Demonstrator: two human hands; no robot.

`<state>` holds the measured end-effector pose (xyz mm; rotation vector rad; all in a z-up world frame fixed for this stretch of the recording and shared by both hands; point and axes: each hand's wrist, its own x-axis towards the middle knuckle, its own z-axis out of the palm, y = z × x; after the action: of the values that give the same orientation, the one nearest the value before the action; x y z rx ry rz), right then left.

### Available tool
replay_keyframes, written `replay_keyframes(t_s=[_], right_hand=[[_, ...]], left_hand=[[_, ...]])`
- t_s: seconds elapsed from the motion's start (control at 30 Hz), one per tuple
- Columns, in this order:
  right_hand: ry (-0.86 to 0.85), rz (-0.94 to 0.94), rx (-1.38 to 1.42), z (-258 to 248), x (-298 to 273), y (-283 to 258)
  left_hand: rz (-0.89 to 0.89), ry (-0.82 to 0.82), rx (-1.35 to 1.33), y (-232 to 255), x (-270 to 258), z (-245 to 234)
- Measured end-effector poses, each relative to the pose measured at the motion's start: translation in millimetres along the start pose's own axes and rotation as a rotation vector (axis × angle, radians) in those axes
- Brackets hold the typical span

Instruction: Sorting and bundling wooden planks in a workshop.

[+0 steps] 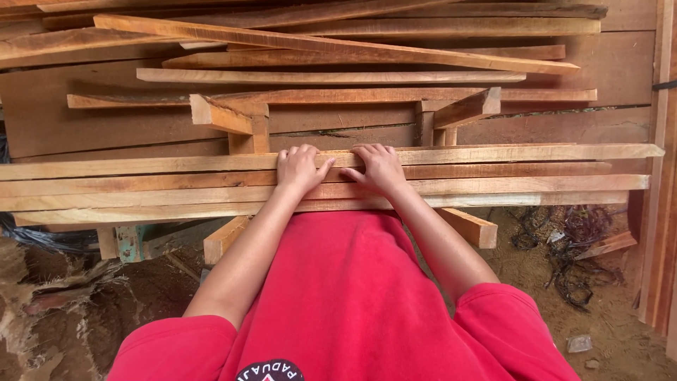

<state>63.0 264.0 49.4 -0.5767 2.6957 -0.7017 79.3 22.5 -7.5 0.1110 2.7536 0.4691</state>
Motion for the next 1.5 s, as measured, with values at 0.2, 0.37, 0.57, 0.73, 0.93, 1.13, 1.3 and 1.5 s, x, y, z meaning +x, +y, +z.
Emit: replay_keyframes(t_s=[0.2, 0.37, 0.57, 0.73, 0.93, 1.13, 1.3, 1.5], right_hand=[[0.069, -0.006, -0.115, 18, -7, -1], [0.107, -0.028, -0.124, 26, -5, 1], [0.170, -0.049, -0.171, 30, -7, -1], [0.255, -0.075, -0.201, 33, -6, 2], [0.296, -0.101, -0.235, 37, -5, 4], [0.266, -0.099, -0.207, 30, -8, 1], [-0.039, 0.071, -0.158, 20, 6, 4], [-0.004, 0.000, -0.173, 28, 11, 16]], left_hand=[[0.158, 0.250, 0.128, 3, -24, 3], [0.162, 0.304, 0.128, -3, -20, 10], [0.167, 0.347, 0.137, 1, -22, 8], [0.168, 0.351, 0.145, 3, -20, 12], [0.167, 0.386, 0.167, 2, -18, 17], [0.190, 0.373, 0.154, -4, -19, 27], [0.257, 0.385, 0.121, 4, -30, 6], [0.318, 0.465, 0.209, -2, -25, 23]])
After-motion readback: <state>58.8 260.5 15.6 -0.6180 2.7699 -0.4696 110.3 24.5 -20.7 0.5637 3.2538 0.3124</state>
